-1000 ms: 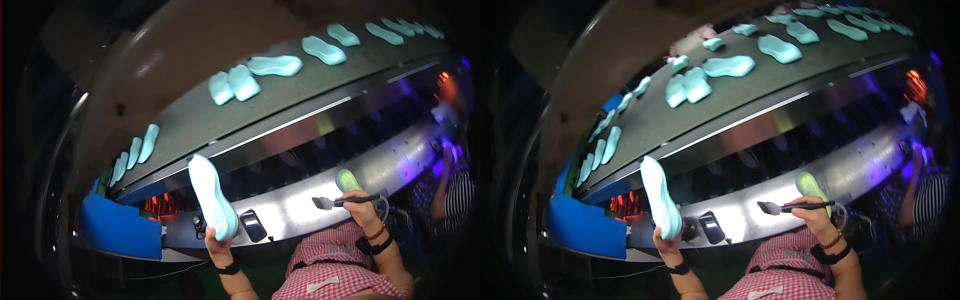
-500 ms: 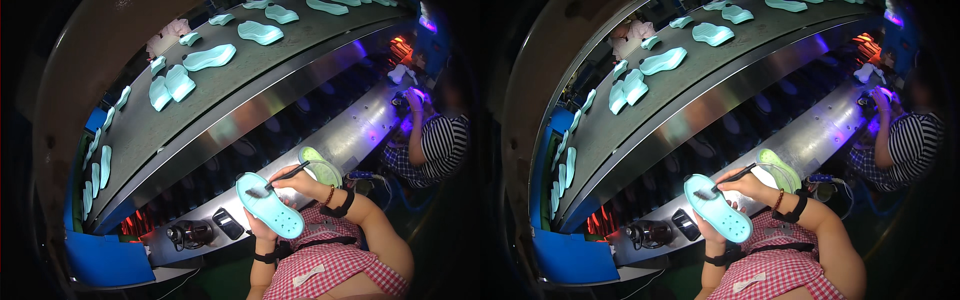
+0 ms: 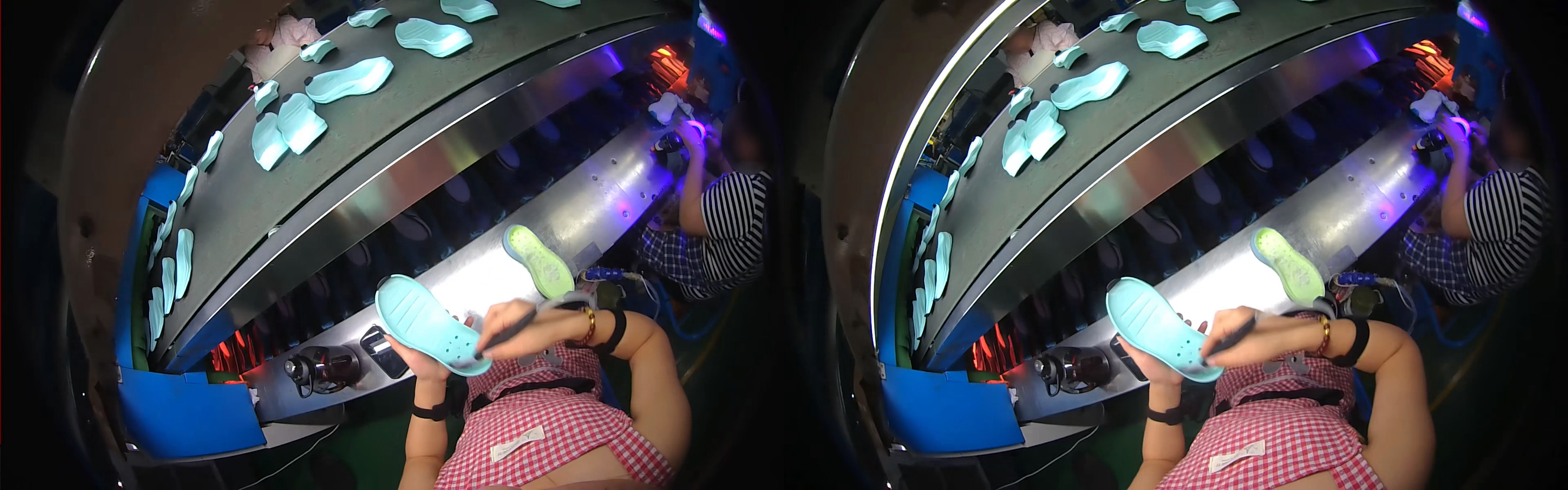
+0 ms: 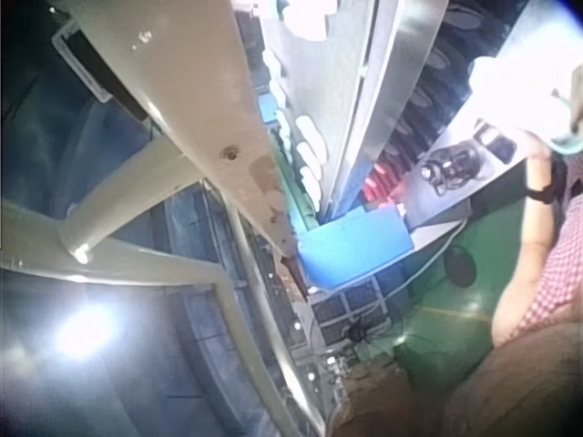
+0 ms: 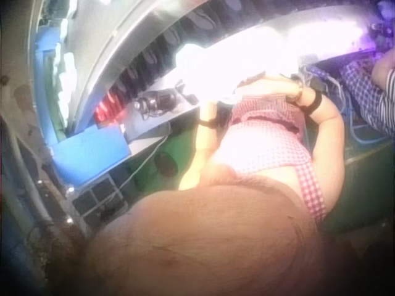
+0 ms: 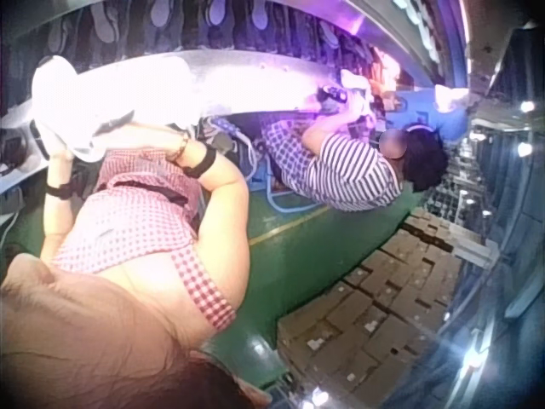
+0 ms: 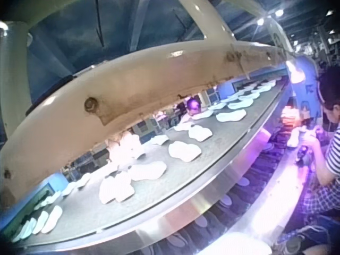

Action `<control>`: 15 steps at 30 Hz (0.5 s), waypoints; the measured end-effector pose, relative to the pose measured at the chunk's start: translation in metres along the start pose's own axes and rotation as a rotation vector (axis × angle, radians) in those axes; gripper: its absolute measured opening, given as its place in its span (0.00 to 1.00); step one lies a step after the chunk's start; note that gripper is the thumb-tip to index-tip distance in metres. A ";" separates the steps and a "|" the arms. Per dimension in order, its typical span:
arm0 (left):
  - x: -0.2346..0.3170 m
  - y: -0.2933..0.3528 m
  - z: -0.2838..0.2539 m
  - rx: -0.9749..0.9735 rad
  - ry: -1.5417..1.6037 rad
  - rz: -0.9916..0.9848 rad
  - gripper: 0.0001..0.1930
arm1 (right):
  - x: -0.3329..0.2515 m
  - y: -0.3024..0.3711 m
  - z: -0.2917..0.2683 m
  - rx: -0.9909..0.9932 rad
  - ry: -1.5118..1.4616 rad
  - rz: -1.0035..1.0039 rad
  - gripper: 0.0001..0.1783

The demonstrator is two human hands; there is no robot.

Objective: The person picks up a shoe sole from a conveyor belt, applies liquid to it with a brush, and places it back on the belt, repeating the process for several soles.

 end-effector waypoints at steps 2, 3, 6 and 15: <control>-0.004 -0.002 -0.004 0.230 -0.016 0.072 0.35 | 0.005 -0.006 -0.033 0.232 -0.201 0.087 0.10; -0.017 -0.015 0.057 -0.218 0.253 -0.011 0.34 | -0.003 -0.009 -0.054 0.377 -0.038 0.001 0.11; -0.026 -0.008 0.010 0.172 0.078 0.063 0.34 | -0.005 -0.020 -0.033 0.299 -0.006 -0.156 0.10; 0.003 -0.001 0.015 0.181 -0.238 0.216 0.35 | -0.015 -0.011 -0.015 0.041 -0.017 -0.117 0.09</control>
Point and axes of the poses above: each hand's wrist, its own y-axis away from the middle knuckle, its own z-axis out of the palm, x = y × z, the point moved 10 cm from there along -y, towards the middle knuckle, and after that the axes turned 7 degrees about -x, right-handed, at the moved point
